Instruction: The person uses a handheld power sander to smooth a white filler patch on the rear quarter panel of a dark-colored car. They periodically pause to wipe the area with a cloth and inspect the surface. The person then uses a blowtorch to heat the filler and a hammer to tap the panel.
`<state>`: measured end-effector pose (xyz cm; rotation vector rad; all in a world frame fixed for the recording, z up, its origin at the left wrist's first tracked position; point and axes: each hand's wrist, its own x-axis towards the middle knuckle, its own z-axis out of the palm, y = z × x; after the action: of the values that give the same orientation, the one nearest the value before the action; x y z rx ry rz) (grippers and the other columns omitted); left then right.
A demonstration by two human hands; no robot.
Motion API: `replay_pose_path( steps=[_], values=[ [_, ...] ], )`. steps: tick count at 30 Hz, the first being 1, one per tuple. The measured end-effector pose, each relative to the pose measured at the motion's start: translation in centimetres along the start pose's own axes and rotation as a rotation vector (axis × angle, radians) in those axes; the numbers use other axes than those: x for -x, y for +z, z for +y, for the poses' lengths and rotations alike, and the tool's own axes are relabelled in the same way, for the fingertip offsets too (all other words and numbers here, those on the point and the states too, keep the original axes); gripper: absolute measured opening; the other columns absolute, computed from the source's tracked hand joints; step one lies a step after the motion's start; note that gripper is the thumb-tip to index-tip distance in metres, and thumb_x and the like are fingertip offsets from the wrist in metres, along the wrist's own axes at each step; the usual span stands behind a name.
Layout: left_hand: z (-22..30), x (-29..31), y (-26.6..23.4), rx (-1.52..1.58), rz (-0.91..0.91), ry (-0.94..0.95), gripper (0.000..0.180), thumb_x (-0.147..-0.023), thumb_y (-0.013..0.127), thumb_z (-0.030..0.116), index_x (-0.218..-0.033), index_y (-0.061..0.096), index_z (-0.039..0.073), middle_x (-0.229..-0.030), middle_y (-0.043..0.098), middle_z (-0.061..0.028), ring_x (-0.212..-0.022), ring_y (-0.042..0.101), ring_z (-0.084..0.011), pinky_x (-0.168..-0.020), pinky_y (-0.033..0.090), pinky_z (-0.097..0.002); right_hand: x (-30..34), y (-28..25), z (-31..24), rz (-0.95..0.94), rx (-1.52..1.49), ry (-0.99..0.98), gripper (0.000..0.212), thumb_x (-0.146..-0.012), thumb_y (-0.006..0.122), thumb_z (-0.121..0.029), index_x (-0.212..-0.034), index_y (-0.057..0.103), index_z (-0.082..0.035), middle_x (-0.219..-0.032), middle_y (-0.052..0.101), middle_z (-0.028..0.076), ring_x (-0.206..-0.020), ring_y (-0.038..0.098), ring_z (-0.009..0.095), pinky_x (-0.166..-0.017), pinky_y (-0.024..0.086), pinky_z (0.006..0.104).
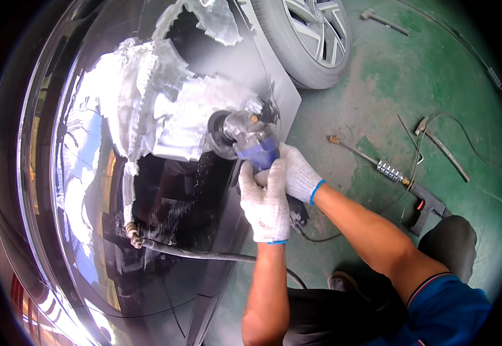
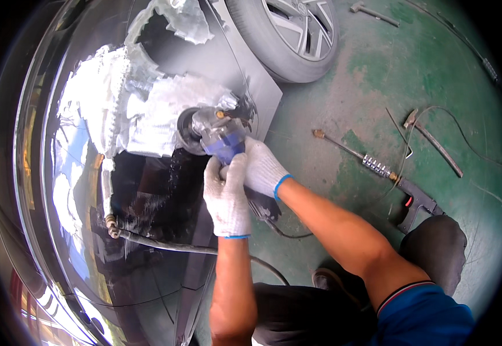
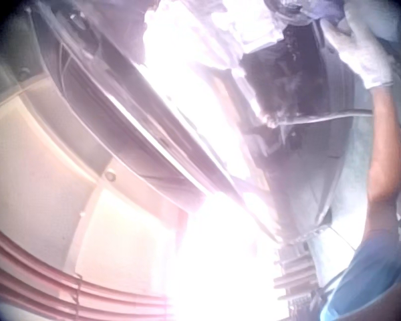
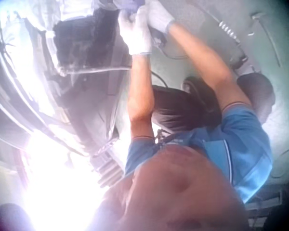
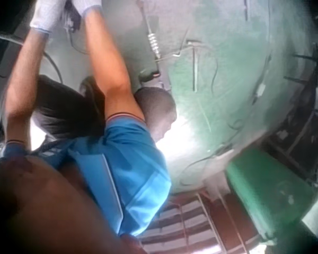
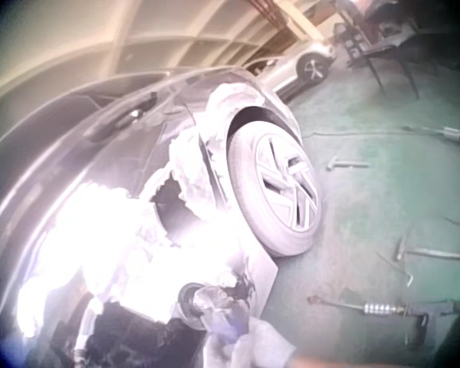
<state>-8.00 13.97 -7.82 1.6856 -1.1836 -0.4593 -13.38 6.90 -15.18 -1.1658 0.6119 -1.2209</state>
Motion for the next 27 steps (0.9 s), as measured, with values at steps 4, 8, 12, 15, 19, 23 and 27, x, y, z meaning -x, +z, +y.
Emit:
replay_pose_path(
  steps=[4,8,12,15,19,23,27],
  values=[
    [0.1,2.6,1.5,-0.12,0.223,0.051,0.055,-0.094,0.075,0.026,-0.132,0.059,-0.011,-0.098,0.06,-0.0034,-0.087,0.051,-0.0107,-0.08,0.047,-0.026,0.2,-0.4,0.6,-0.198,-0.181,-0.053,0.041,-0.078,0.082,-0.012,-0.113,0.066,0.002,-0.1,0.073,0.008,-0.093,0.066,0.012,-0.083,0.057,0.0338],
    [0.9,0.7,1.0,0.099,0.0,0.047,0.065,-0.095,0.075,0.027,-0.141,0.051,-0.013,-0.113,0.064,-0.0103,-0.099,0.056,-0.0139,-0.092,0.049,-0.0278,-2.1,-0.9,-0.3,-0.048,-0.133,0.013,0.044,-0.072,0.08,-0.017,-0.108,0.067,0.003,-0.095,0.074,0.01,-0.091,0.067,0.012,-0.084,0.056,0.0324],
    [0.1,2.4,1.4,-0.134,0.216,0.166,0.07,-0.095,0.076,0.026,-0.146,0.047,-0.013,-0.119,0.063,-0.0107,-0.1,0.056,-0.0119,-0.091,0.049,-0.0251,-1.6,-0.1,-1.1,-0.164,-0.059,-0.1,0.042,-0.071,0.078,-0.021,-0.103,0.067,0.004,-0.087,0.073,0.011,-0.083,0.066,0.015,-0.079,0.057,0.0337],
    [0.0,1.9,1.5,0.041,0.124,0.067,0.074,-0.093,0.079,0.025,-0.148,0.045,-0.012,-0.123,0.063,-0.0126,-0.103,0.058,-0.013,-0.094,0.05,-0.0274,-2.5,-0.9,-0.4,-0.15,0.088,-0.056,0.041,-0.075,0.079,-0.01,-0.114,0.069,-0.003,-0.098,0.074,0.002,-0.089,0.068,0.012,-0.082,0.058,0.0312],
    [0.8,2.1,1.3,-0.047,0.13,0.084,0.071,-0.095,0.077,0.021,-0.15,0.044,-0.01,-0.126,0.063,-0.0151,-0.108,0.059,-0.017,-0.098,0.049,-0.0304,-2.2,-0.7,-2.1,-0.223,0.129,0.031,0.044,-0.075,0.078,-0.013,-0.117,0.069,-0.005,-0.105,0.077,0.005,-0.094,0.072,0.016,-0.089,0.059,0.0313],
    [1.1,2.9,1.9,0.035,0.176,0.112,0.07,-0.096,0.075,0.02,-0.151,0.043,-0.009,-0.132,0.061,-0.0176,-0.116,0.058,-0.0188,-0.104,0.046,-0.0317,-2.5,-0.5,-1.7,-0.242,0.122,-0.176,0.05,-0.075,0.079,-0.019,-0.121,0.067,-0.006,-0.105,0.077,0.004,-0.094,0.072,0.013,-0.089,0.059,0.0306],
    [1.0,2.1,1.5,0.111,0.133,0.113,0.072,-0.096,0.076,0.022,-0.151,0.043,-0.01,-0.14,0.058,-0.0197,-0.123,0.056,-0.0197,-0.108,0.044,-0.0317,-2.9,-1.0,-4.6,-0.182,0.117,-0.007,0.054,-0.073,0.081,-0.022,-0.121,0.065,-0.003,-0.104,0.077,0.007,-0.095,0.071,0.012,-0.087,0.059,0.0308]
  ],
)
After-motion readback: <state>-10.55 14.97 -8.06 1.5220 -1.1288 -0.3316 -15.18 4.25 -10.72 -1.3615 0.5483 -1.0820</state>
